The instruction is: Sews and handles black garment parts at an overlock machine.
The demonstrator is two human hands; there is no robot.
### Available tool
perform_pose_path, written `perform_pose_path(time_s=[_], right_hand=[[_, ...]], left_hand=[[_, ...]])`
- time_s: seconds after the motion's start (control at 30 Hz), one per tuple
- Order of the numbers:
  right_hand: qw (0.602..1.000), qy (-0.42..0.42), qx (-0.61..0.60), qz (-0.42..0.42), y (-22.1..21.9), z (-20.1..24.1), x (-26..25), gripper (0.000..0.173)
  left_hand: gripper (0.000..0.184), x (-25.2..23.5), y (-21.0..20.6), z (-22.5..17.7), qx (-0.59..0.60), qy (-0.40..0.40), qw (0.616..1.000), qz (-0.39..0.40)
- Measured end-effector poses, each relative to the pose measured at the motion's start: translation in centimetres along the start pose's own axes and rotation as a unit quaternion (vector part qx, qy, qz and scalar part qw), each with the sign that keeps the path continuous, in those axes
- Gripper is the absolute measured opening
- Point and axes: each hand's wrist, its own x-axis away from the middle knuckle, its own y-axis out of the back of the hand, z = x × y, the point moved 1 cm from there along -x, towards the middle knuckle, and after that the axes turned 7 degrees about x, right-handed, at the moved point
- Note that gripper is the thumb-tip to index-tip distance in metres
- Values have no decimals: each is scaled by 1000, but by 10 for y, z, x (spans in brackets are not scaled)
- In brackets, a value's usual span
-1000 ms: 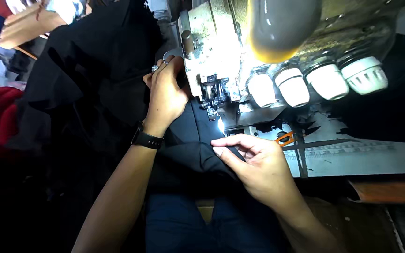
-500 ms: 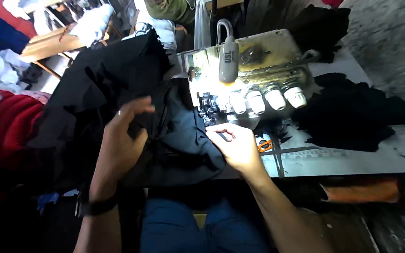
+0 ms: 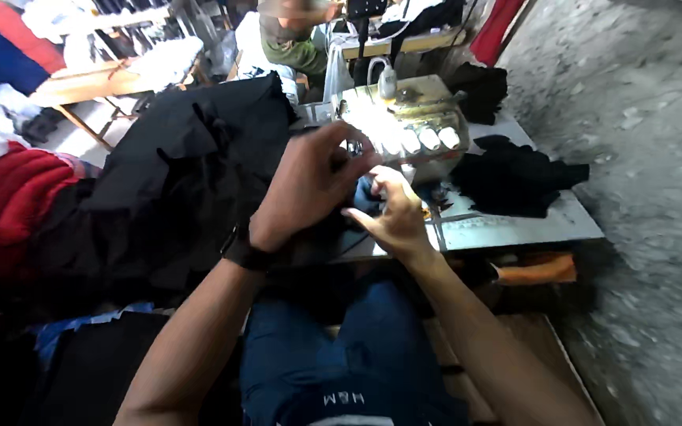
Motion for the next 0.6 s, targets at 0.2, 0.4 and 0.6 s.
perform_pose_path(time_s=[0.2, 0.4, 0.6], right_hand=[[983, 56, -158, -75, -12, 30, -41, 35], [969, 134, -200, -51, 21, 19, -21, 15], [947, 140, -273, -90, 6, 22, -31, 17]], left_hand=[[17, -25, 12, -29, -3, 9, 999, 39], [22, -7, 43, 13, -135, 38, 963, 228], [15, -22, 34, -12, 51, -12, 986, 157]])
